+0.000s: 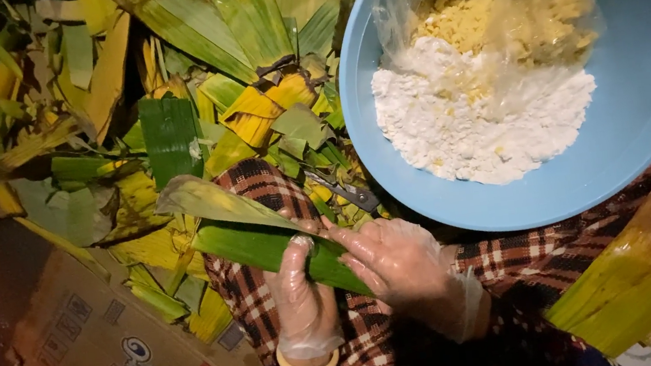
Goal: Wrapping small green dough balls in banana leaves and trimming the excess leaf with scissors
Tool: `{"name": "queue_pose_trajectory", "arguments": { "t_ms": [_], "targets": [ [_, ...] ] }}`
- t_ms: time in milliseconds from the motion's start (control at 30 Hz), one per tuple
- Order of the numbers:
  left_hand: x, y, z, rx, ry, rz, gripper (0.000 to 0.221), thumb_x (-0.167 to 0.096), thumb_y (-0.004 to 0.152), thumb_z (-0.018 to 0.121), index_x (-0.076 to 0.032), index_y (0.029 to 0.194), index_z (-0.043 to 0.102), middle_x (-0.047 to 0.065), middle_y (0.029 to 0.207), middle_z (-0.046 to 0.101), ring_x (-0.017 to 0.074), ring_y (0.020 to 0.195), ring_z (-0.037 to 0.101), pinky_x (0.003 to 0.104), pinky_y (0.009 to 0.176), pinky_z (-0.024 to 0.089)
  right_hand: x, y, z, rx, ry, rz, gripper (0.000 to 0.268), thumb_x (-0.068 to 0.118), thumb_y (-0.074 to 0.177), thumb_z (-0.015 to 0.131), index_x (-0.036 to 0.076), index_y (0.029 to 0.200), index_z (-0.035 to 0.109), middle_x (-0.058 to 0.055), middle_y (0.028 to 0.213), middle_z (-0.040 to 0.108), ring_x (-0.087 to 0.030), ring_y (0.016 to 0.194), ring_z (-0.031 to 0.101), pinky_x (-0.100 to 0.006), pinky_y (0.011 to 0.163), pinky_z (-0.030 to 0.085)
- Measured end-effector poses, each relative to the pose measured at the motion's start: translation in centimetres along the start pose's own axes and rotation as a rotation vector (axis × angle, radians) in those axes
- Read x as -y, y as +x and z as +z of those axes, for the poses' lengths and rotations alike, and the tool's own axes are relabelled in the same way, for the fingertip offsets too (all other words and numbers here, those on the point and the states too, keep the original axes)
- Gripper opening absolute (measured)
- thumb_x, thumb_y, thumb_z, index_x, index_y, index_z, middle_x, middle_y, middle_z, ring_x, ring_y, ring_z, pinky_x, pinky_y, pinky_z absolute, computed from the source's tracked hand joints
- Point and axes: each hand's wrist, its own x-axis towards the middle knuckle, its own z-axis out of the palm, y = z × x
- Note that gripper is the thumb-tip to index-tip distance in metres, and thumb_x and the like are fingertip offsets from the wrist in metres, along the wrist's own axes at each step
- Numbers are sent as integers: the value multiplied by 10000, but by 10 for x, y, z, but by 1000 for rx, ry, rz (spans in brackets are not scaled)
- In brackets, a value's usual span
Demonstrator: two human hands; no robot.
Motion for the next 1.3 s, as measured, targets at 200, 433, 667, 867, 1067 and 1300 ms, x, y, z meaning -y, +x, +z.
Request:
{"name": "queue_pose_trajectory", "arguments": {
  "t_ms": [200, 433, 667, 867, 1067, 1300],
  "targets": [
    [5, 2, -2, -87, -5, -26, 501, -31, 825, 655, -34, 1321, 588, 102, 955, 697, 256, 893, 663, 451, 953, 556, 4, 1, -6, -21, 108, 29, 470, 184, 948, 754, 92, 1387, 616, -49, 810, 614, -230, 674, 543, -405, 598, 469],
    [6, 3, -6, 7, -18, -23, 448, -85, 858, 714, -53, 1283, 576, 74, 964, 698, 227, 880, 656, 420, 896, 540, -6, -7, 12, -8, 63, 27, 384, 216, 953, 740, 113, 1313, 656, -32, 813, 652, -171, 676, 601, -330, 559, 535],
    [11, 6, -7, -3, -36, -39, 457, -85, 859, 720, -40, 1287, 568, 92, 964, 704, 247, 901, 665, 459, 977, 537, -2, 0, -1, -28, 82, 24, 462, 129, 923, 801, 93, 1353, 634, -18, 782, 626, -153, 646, 561, -309, 577, 517],
    [11, 8, -2, -45, -41, -46, 440, -58, 840, 726, -47, 1257, 586, 102, 959, 719, 256, 912, 680, 478, 1017, 530, -3, 7, -2, 14, 71, 74, 477, 152, 882, 836, 124, 1330, 676, -21, 809, 704, -155, 682, 655, -303, 642, 590],
    [12, 10, -6, -26, -59, -43, 467, -69, 854, 731, -35, 1288, 561, 112, 962, 706, 264, 891, 670, 464, 929, 554, 0, 11, -4, -11, 24, 67, 471, 215, 890, 863, 151, 1327, 700, -32, 848, 770, -114, 644, 717, -247, 621, 662],
    [12, 8, -6, 11, -75, -62, 442, -81, 872, 728, -57, 1278, 557, 99, 967, 698, 260, 918, 669, 465, 1014, 530, -1, 16, -20, 12, 417, 167, 283, 114, 967, 647, 7, 1228, 675, -133, 1010, 710, -280, 906, 678, -397, 806, 555]
  ]
}}
